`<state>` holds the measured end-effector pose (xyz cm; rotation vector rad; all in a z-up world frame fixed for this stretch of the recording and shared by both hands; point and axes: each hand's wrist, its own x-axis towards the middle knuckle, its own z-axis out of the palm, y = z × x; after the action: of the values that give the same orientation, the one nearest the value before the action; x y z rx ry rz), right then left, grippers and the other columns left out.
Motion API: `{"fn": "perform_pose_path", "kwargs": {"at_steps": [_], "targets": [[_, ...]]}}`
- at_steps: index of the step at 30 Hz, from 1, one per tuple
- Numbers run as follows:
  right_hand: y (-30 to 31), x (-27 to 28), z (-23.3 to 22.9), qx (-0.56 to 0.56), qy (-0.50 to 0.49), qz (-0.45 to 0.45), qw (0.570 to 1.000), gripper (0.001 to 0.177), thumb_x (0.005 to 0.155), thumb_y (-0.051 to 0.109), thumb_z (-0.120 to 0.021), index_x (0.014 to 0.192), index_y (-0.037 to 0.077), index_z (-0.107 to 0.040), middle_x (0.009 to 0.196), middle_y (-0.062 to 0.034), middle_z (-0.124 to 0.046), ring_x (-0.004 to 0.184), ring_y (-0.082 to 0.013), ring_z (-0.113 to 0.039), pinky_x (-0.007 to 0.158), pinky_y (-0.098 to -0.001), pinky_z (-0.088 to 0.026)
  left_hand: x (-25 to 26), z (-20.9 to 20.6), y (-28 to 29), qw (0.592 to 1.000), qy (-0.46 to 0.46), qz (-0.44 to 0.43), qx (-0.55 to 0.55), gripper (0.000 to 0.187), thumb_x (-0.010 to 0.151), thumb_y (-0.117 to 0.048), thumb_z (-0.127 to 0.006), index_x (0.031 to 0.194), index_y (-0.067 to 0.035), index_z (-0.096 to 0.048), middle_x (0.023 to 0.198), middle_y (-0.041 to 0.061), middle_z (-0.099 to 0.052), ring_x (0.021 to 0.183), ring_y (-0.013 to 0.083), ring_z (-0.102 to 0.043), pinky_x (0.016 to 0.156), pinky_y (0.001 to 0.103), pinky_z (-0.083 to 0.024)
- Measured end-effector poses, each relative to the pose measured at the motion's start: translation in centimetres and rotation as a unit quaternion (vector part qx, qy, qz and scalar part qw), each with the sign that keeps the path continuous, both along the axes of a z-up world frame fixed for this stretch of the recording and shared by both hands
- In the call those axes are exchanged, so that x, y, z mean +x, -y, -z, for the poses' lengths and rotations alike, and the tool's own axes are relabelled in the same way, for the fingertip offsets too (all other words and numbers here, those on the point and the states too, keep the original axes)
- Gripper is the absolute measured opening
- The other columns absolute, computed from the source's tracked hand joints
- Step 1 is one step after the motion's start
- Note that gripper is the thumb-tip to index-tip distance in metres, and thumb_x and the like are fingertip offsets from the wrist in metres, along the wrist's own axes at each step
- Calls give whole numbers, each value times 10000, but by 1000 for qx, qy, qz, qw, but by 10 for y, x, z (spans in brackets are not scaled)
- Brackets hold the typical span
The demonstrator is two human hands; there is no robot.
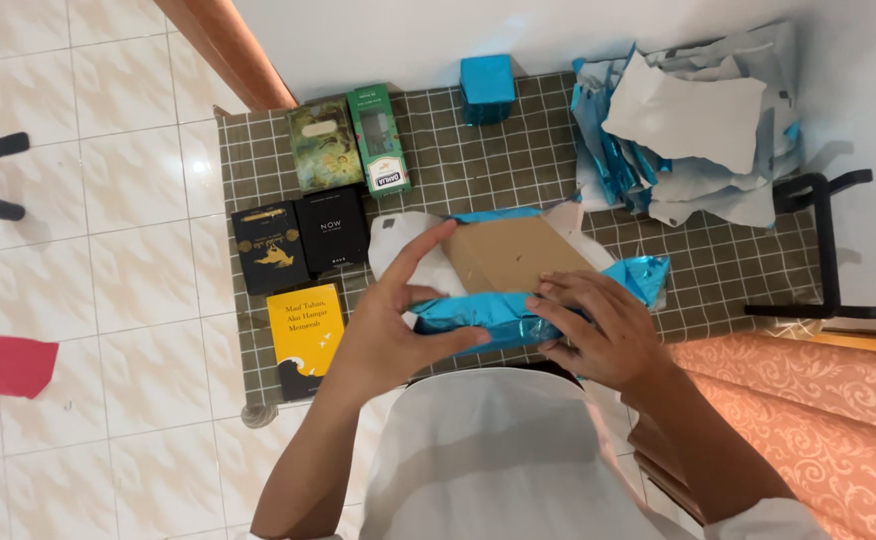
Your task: The person wraps a small cardboard box with blue metallic paper and white tissue paper. They fold the paper around the box, secure it with clear tape, and trim excess paper with scissors.
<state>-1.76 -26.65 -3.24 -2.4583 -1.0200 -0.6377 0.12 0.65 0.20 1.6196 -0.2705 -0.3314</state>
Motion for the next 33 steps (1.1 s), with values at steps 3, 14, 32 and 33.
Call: {"fn": "perform_pose_path", "kwargs": {"at_steps": [3,14,32,33], "targets": [[-5,-2,-3,3,-17,-18,1000,608,630,87,-847,1212,106,-669,1170,-72,-675,1159,-284,-674,956,-419,-568,5,3,-9,993,-68,35,-88,952,707,-71,-892,1547,-144,-450,1149,66,-755,891,158,-728,768,287,-558],[6,-4,-14,-41,-3,-6,999,541,635,113,-854,1156,114,-705,1133,-69,-668,1141,-287,-670,960,-432,-568,-12,-23,6,839,496,39,220,500,781,-390,-888,1171,-124,-724,1156,54,-698,1198,274,-642,1101,541,-445],[35,4,-37,-26,21,-49,998,521,677,231,-927,1133,140,-693,1084,-27,-641,1148,-257,-674,1018,-428,-572,22,-11,35,848,507,86,125,170,834,-284,-867,881,-160,-760,830,-34,-680,872,194,-686,946,404,-581],[35,3,-37,-30,21,-51,998,519,679,217,-927,1137,142,-694,1088,-26,-641,1153,-254,-674,1021,-427,-572,23,-11,34,847,508,96,121,170,834,-276,-866,889,-155,-762,839,-29,-684,882,200,-686,922,387,-576]]}}
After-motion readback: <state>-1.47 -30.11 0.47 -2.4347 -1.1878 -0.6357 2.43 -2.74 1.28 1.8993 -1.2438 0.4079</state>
